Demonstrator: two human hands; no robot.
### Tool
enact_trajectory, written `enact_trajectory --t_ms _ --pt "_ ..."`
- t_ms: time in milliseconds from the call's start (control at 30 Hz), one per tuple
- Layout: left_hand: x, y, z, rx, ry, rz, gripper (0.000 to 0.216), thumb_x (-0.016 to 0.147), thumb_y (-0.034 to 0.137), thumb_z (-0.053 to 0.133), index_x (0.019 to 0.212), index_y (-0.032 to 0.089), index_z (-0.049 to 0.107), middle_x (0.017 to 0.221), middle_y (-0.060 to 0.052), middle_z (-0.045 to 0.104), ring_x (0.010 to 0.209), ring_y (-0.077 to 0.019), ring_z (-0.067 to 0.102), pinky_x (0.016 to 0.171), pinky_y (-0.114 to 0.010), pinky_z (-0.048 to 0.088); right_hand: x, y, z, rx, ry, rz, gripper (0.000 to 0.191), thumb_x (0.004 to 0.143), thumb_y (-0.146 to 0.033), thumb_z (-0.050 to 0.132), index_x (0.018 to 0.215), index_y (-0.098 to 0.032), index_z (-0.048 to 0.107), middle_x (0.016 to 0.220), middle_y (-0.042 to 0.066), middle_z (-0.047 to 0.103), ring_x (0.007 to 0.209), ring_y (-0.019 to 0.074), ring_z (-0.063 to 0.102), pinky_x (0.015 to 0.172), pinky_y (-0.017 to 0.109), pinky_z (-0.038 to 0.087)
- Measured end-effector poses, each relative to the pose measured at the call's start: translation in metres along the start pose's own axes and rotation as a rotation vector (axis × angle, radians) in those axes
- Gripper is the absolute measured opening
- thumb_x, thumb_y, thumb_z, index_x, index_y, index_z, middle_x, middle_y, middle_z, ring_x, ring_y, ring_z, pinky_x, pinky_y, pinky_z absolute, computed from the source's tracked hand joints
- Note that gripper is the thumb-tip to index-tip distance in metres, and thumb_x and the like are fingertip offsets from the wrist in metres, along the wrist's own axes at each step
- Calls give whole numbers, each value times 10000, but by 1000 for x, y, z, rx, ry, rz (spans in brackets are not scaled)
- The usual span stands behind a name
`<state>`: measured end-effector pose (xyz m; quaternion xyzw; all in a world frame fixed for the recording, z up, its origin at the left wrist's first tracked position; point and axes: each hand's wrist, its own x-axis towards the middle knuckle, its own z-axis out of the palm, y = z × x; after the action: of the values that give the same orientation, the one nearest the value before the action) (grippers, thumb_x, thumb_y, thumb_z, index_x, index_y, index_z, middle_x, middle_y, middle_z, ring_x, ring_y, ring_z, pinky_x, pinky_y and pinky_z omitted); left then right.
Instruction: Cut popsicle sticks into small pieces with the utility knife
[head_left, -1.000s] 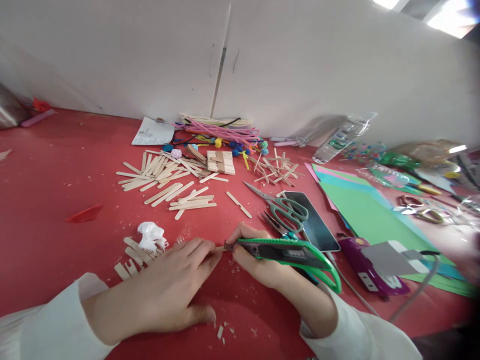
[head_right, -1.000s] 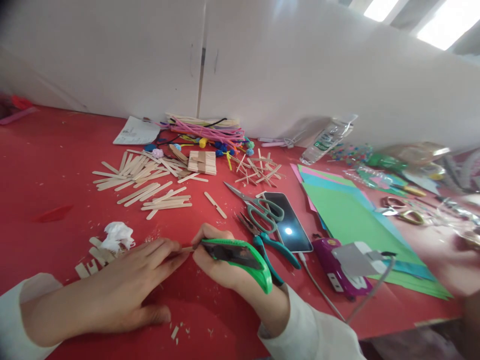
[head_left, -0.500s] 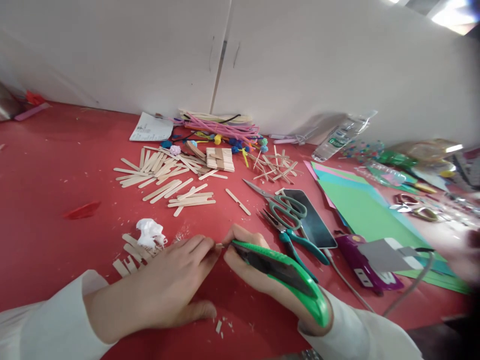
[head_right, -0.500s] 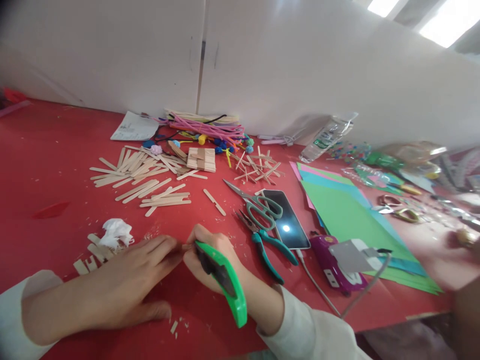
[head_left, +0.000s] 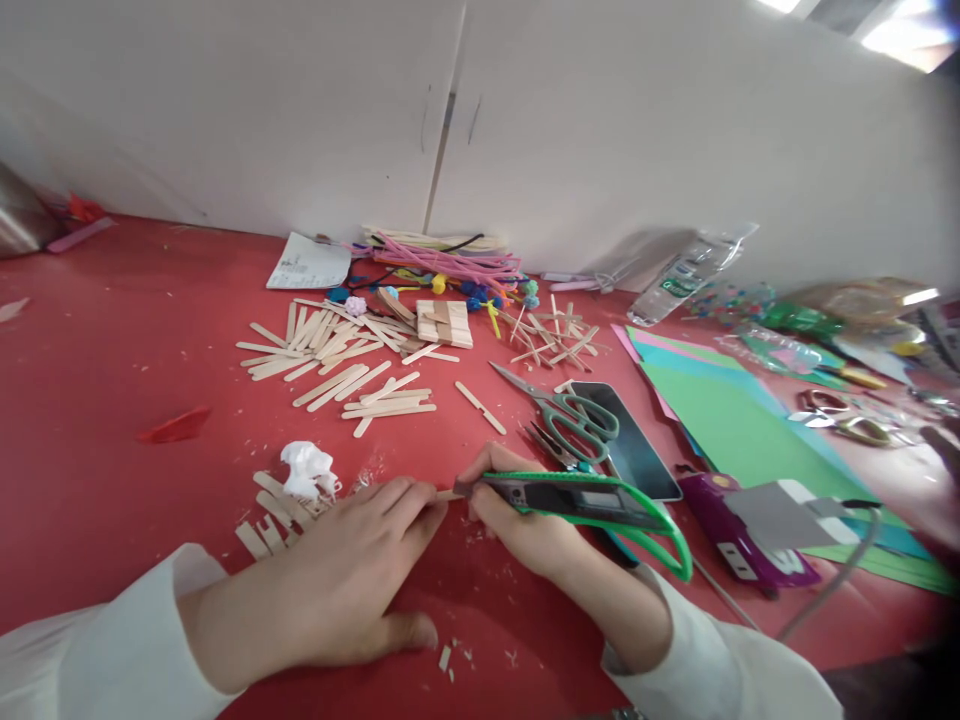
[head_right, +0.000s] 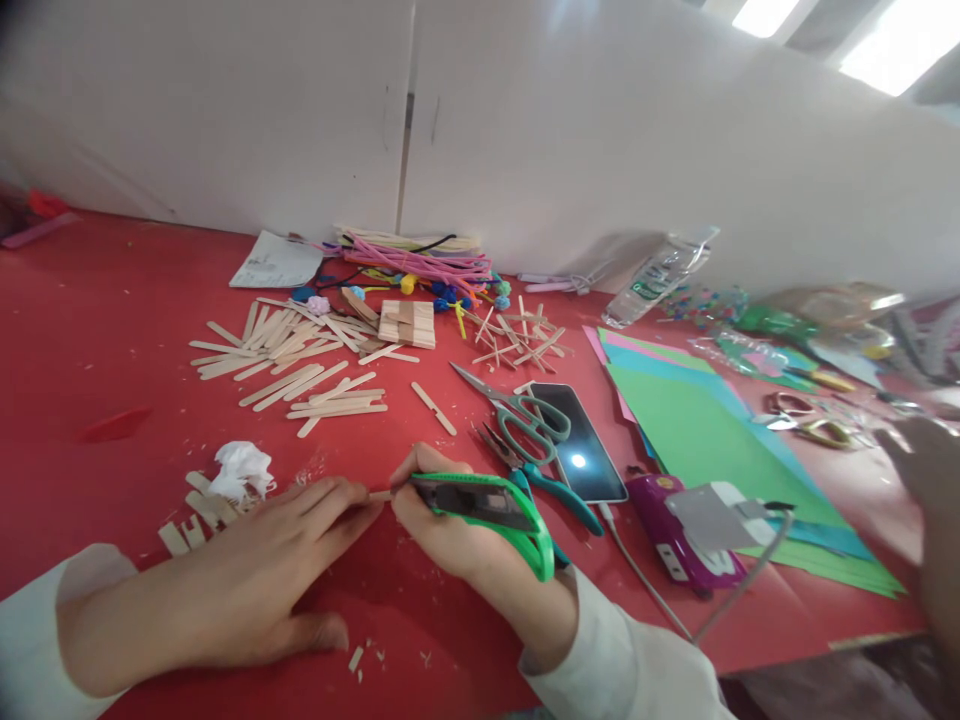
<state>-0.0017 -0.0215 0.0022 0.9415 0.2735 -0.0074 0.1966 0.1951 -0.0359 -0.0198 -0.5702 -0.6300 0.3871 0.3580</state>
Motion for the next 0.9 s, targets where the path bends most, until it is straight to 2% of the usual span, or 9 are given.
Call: enact_trajectory --t_ms 167,400,500,700,900 --pt "-2 -2 2 -20 24 0 714 711 509 602 1309 171 409 1259 -141 479 1142 -303 442 959 -434 369 1 1 -1 -34 -26 5 71 741 -177 473 745 -199 541 557 -47 546 474 96 475 475 221 390" --pt "0 -1 0 -38 34 11 691 707 486 612 1282 142 441 1218 -156 501 1104 -314 463 932 -458 390 2 0 -2 -79 -31 -85 56 730 -169 479 731 -199 526 590 -49 522 492 90 437 476 215 363" --pt "1 0 -1 -28 26 12 683 713 456 617 1287 136 430 1213 -159 499 1100 -316 465 929 -458 393 3 -6 -3 -132 -47 -127 69 718 -153 470 698 -201 515 595 -48 523 505 87 446 479 203 359" --pt "1 3 -2 6 -1 -1 664 692 447 647 1249 135 464 1187 -162 503 1084 -316 471 922 -450 398 5 -23 -3 -205 -112 -118 76 704 -152 465 676 -214 501 595 -38 538 526 105 481 504 213 387" --pt "1 1 -1 -12 2 -13 674 706 474 618 1278 163 446 1263 -154 477 1141 -322 445 943 -468 382 1 -4 0 -58 -5 -61 81 722 -157 461 703 -206 523 553 -55 503 501 98 463 490 214 377"
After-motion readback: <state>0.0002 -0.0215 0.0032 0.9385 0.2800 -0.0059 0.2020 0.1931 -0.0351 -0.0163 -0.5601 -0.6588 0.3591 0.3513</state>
